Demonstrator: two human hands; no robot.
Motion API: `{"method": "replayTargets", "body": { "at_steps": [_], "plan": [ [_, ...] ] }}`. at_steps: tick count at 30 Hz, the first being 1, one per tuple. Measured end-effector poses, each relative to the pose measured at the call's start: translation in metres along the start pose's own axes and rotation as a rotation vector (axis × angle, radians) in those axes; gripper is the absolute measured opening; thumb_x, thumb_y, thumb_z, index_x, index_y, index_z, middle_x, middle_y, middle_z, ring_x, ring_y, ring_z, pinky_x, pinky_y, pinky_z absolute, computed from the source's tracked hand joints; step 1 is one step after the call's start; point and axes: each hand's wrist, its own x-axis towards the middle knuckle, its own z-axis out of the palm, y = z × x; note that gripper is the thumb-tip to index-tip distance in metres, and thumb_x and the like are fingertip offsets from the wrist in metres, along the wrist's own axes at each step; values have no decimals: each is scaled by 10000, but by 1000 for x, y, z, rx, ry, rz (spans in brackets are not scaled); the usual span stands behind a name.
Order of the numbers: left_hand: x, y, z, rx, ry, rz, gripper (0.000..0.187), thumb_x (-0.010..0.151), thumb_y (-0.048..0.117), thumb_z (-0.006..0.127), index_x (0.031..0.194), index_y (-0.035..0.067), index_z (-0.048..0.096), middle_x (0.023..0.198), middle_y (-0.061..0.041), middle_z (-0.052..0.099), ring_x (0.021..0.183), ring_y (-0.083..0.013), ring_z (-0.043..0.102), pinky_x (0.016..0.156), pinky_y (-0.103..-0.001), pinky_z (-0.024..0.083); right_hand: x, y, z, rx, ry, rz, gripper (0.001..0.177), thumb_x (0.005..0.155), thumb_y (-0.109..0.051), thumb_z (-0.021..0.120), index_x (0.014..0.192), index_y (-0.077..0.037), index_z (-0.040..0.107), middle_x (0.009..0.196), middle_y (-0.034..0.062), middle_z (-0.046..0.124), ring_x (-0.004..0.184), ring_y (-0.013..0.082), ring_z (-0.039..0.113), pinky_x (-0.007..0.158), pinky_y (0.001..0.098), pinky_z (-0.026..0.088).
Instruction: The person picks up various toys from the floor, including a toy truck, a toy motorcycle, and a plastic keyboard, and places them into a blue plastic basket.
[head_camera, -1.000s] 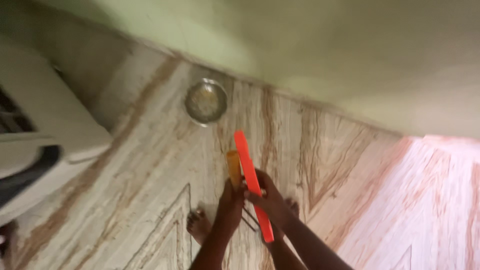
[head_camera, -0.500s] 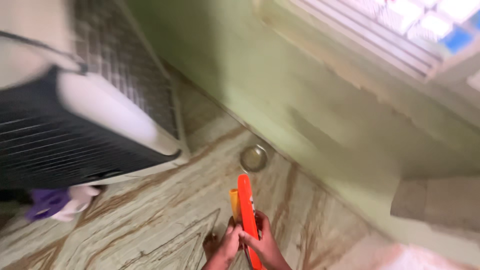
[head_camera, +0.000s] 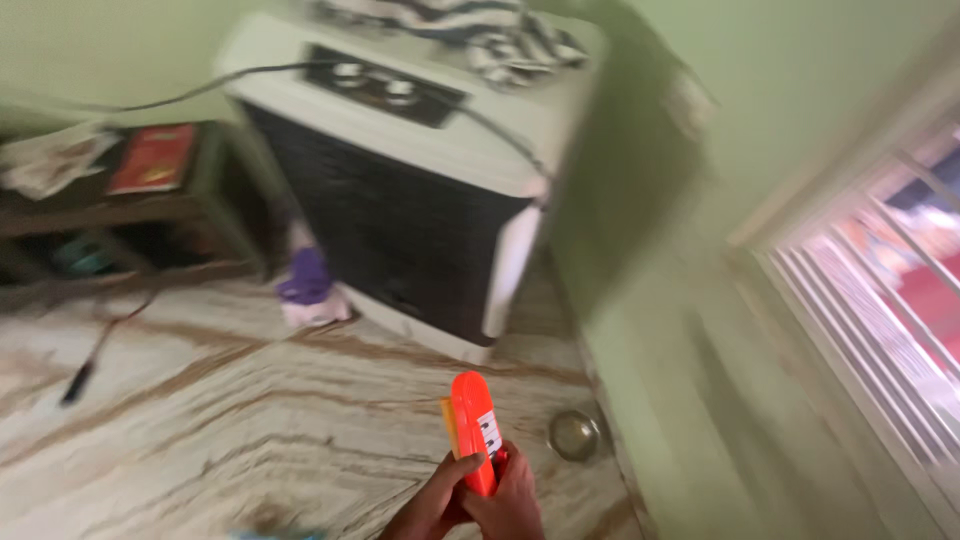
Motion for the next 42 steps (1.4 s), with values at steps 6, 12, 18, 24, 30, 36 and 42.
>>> {"method": "replayTargets", "body": {
  "at_steps": [6,12,18,24,30,36,42],
  "plan": [
    [-56,23,-45,-115,313,184,630,862,534,540,1393,197,508,1222,-76,703,1073,-248,697,902,-447,572,-5,-52,29,207,-389,-469,879,720,-309,889,1447,-110,436,1359,127,525,1270,264,560,1055,405,474],
    [-137,23,-97,-302,405,465,672,881,542,454,1291,41,635,1190,-153,747,1073,-307,713,958,-444,552,-37,-115,64,329,-881,-122,633,888,-260,713,1467,-118,500,1331,101,633,1160,236,623,981,374,530],
    [-218,13,-131,-452,517,613,675,907,516,439,1266,-18,641,1167,-207,735,1044,-343,713,960,-475,560,-87,-141,145,332,-1142,-57,575,904,-235,708,1417,-67,509,1225,105,699,1102,212,682,956,377,563],
    [-286,12,-181,-610,528,686,686,913,536,440,1282,-7,640,1196,-205,727,1055,-343,711,973,-479,557,-138,-168,217,327,-1247,-13,574,927,-251,677,1455,-100,509,1296,73,704,1173,191,677,983,362,544],
    [-344,9,-245,-662,572,681,706,908,562,419,1275,4,648,1147,-220,727,1001,-353,712,924,-486,577,-210,-211,279,358,-1258,189,600,934,-258,650,1497,-152,473,1335,110,673,1197,251,659,978,419,542],
    [-414,23,-305,-675,607,705,695,945,565,409,1282,4,641,1111,-199,725,953,-326,703,874,-466,584,-262,-245,352,405,-1341,179,565,980,-299,608,1501,-119,482,1344,91,676,1193,219,674,981,383,562],
    [-490,64,-334,-603,700,708,684,958,551,377,1284,15,649,1112,-167,744,946,-288,716,863,-434,589,-316,-304,393,249,-1303,266,533,972,-346,535,1488,-274,418,1289,50,663,1131,222,673,915,462,582]
  ]
}}
